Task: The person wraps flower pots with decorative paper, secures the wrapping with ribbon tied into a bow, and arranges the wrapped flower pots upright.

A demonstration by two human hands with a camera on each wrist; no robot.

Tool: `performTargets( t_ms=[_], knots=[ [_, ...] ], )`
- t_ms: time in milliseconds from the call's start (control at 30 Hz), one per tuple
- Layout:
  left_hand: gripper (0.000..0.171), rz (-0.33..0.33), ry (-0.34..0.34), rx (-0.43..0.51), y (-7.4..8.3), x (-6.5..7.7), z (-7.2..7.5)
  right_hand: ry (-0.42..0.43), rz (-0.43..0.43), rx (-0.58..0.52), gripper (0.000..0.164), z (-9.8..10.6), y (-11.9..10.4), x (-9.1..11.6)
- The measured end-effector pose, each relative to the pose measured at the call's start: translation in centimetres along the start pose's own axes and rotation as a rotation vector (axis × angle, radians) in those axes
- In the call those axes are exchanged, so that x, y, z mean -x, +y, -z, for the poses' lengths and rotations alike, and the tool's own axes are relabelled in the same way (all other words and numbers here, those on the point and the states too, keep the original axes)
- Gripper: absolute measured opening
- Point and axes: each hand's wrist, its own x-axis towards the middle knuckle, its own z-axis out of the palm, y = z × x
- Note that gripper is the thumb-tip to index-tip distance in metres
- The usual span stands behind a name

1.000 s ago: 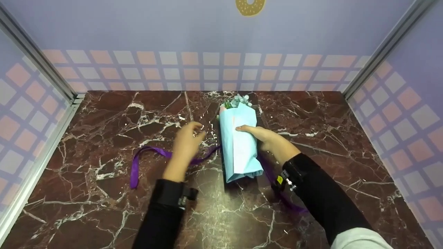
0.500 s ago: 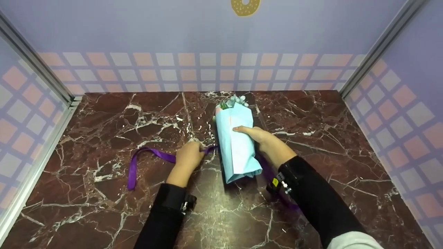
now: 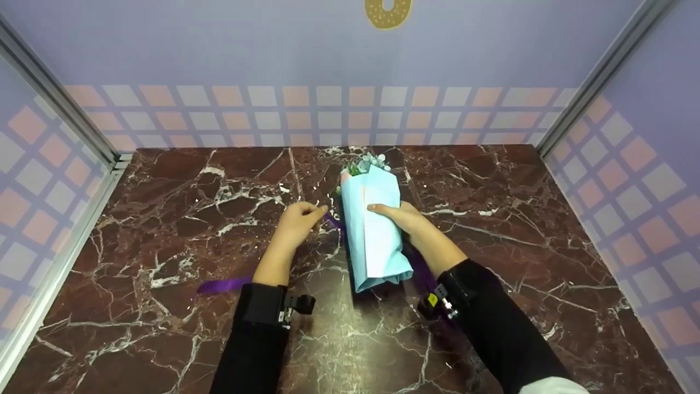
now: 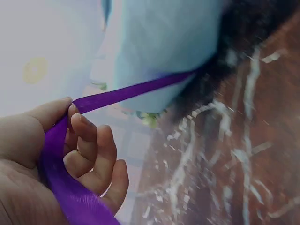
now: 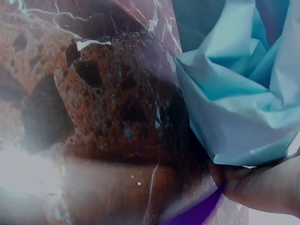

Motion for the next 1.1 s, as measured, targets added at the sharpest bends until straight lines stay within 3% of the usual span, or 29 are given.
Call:
performTargets(
  t_ms=[100,233,333,400,500,567,633,700,767,967,1100],
  knots=[
    [0.03,-0.018,0.034,0.03,0.9,0.1,0.0,0.079,0.127,0.067,0.101,-0.2,0.0,-0.2],
    [0.029,-0.026,0.06,0.049,1.9,0.0,-0.3,0.227,0.278,0.242,0.124,-0.1,-0.1,-0.1],
    [0.029,-0.042,0.072,0.03,2.6,0.1,-0.5,0.28,0.419,0.352,0.126,0.0,-0.2,0.1],
    [0.028,-0.06,0.066,0.009,3.0,0.1,-0.8,0.301,0.568,0.43,0.115,0.1,-0.2,0.2],
    [0.027,-0.078,0.032,-0.014,3.6,0.1,-1.1,0.294,0.82,0.55,0.08,0.3,-0.3,0.3],
    [0.024,-0.082,0.009,-0.007,4.0,0.1,-1.3,0.242,0.982,0.587,0.05,0.4,-0.5,0.4],
    [0.023,-0.088,-0.006,-0.001,4.3,0.1,-1.5,0.163,1.079,0.577,0.027,0.4,-0.7,0.5],
    [0.022,-0.099,-0.009,-0.008,4.7,0.0,-1.8,0.083,1.115,0.545,0.015,0.3,-0.9,0.6],
    [0.023,-0.109,-0.016,-0.022,5.2,0.0,-2.1,0.042,1.093,0.531,0.013,0.2,-1.1,0.7],
    [0.026,-0.143,-0.058,-0.031,6.6,0.0,-3.0,0.03,1.036,0.622,0.032,-0.1,-1.9,1.2],
    [0.024,-0.165,-0.092,-0.009,7.3,0.2,-3.6,0.051,1.011,0.641,0.018,-0.5,-2.3,1.5]
  ],
)
